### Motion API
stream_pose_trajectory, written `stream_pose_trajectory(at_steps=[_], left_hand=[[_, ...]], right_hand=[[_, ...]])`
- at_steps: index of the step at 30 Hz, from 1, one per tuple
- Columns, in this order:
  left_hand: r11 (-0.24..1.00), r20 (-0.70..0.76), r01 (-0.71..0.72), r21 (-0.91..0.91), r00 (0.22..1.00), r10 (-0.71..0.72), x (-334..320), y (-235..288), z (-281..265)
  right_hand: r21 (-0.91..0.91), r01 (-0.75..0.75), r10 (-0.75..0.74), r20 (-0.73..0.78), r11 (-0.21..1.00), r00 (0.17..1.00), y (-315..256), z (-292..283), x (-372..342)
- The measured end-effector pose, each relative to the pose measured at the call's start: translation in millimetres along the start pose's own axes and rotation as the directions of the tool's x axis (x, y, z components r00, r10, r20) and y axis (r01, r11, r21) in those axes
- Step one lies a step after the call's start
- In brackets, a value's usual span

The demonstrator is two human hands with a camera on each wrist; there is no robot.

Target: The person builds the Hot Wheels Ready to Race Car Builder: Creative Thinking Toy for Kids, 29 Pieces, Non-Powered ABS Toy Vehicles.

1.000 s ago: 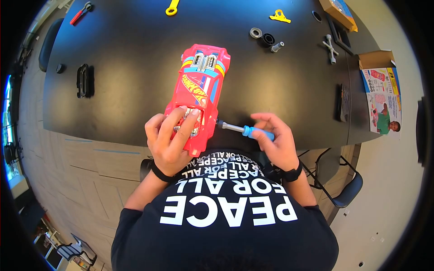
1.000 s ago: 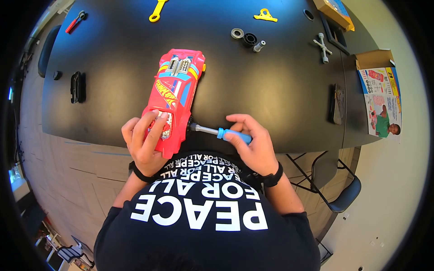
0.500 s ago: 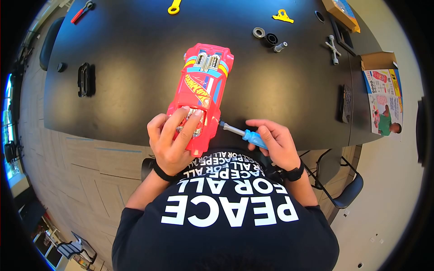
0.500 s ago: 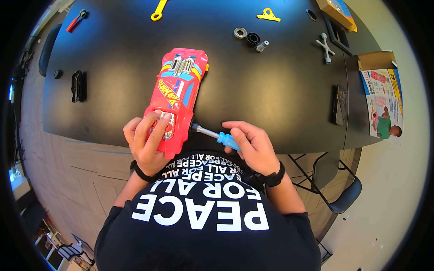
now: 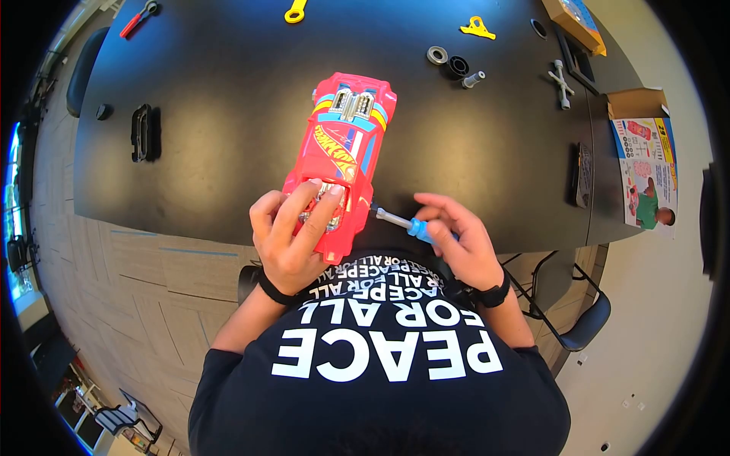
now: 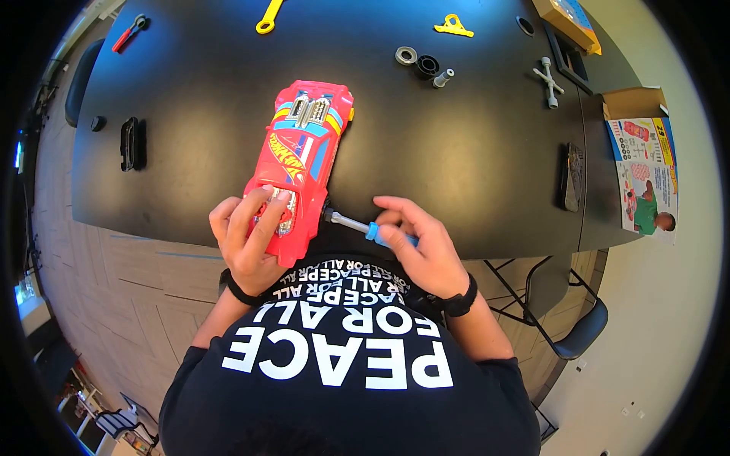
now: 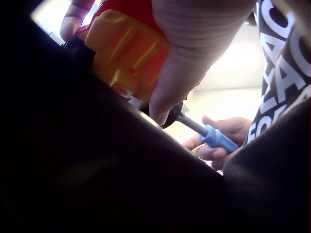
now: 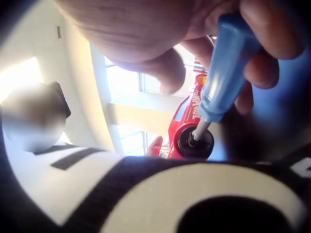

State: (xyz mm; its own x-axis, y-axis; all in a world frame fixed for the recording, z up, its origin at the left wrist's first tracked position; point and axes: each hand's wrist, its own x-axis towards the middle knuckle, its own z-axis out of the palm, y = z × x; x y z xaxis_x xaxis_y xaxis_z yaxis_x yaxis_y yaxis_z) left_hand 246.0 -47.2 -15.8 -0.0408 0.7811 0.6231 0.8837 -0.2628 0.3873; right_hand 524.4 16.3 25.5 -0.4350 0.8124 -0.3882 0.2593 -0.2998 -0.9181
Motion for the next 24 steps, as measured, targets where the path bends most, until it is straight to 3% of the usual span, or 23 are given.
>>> stream_pose_trajectory(at_steps=[1,3,4,6,7,9,10,11,12,13,15,16,18,22,24], left_hand=[[1.0,0.003,-0.006,-0.003,1.0,0.006,-0.2,-0.4,0.1],[1.0,0.0,-0.004,-0.002,1.0,0.004,0.3,0.2,-0.1],[1.0,-0.003,-0.003,-0.003,1.0,0.003,0.5,0.4,0.0],[1.0,-0.004,-0.005,-0.005,1.0,0.004,-0.1,0.3,0.4],[1.0,-0.005,-0.005,-0.005,1.0,0.005,-0.2,0.1,0.5],[1.0,-0.006,-0.004,-0.006,1.0,0.004,-0.5,0.0,0.5],[1.0,-0.006,-0.005,-0.009,1.0,0.005,-0.6,0.2,0.6],[1.0,-0.006,-0.005,-0.009,1.0,0.005,-0.6,0.4,0.5],[1.0,-0.005,-0.005,-0.012,1.0,0.005,-0.6,0.5,0.2],[1.0,-0.004,-0.003,-0.014,1.0,0.003,-0.5,0.5,-0.1],[1.0,-0.001,-0.003,-0.011,1.0,0.003,-0.7,0.0,-0.5],[1.0,0.003,-0.002,-0.01,1.0,0.002,-0.8,-0.1,-0.5],[1.0,0.0,-0.004,-0.01,1.0,0.004,-0.4,0.1,-0.1],[1.0,-0.002,-0.002,-0.012,1.0,0.002,-0.8,-0.4,-0.5],[1.0,0.0,-0.002,-0.011,1.0,0.002,-0.3,0.3,-1.1]], right_hand=[[0.0,0.0,0.0,0.001,1.0,1.0,-0.3,-0.1,0.2],[-0.279,0.155,-0.157,0.019,0.948,0.988,-1.5,-0.9,-0.8],[-0.279,0.155,-0.157,0.017,0.948,0.988,-3.1,-3.4,-1.2],[0.03,-0.215,0.211,0.105,0.976,0.972,-6.8,-9.0,-0.9],[0.03,-0.215,0.211,0.107,0.976,0.972,-4.3,-5.4,-0.6],[-0.255,0.166,-0.177,-0.021,0.953,0.984,3.2,5.1,-0.7],[-0.255,0.166,-0.177,-0.021,0.953,0.984,-0.9,1.5,-0.9],[-0.112,-0.035,0.039,0.037,0.993,0.999,-8.9,-5.2,-1.0],[0.018,-0.246,0.242,0.124,0.969,0.962,-13.1,-8.7,-0.9],[0.018,-0.246,0.242,0.125,0.969,0.962,-8.0,-5.3,-0.5],[-0.171,0.144,-0.143,0.017,0.975,0.99,6.7,4.4,0.0],[-0.171,0.144,-0.143,0.017,0.975,0.99,2.7,2.7,0.1],[-0.061,-0.112,0.116,0.071,0.992,0.991,-8.8,-2.2,0.7],[-0.019,-0.107,0.108,0.089,0.994,0.99,-6.7,-1.0,0.0],[-0.233,0.129,-0.104,0.118,0.964,0.988,-1.0,0.2,0.7]])
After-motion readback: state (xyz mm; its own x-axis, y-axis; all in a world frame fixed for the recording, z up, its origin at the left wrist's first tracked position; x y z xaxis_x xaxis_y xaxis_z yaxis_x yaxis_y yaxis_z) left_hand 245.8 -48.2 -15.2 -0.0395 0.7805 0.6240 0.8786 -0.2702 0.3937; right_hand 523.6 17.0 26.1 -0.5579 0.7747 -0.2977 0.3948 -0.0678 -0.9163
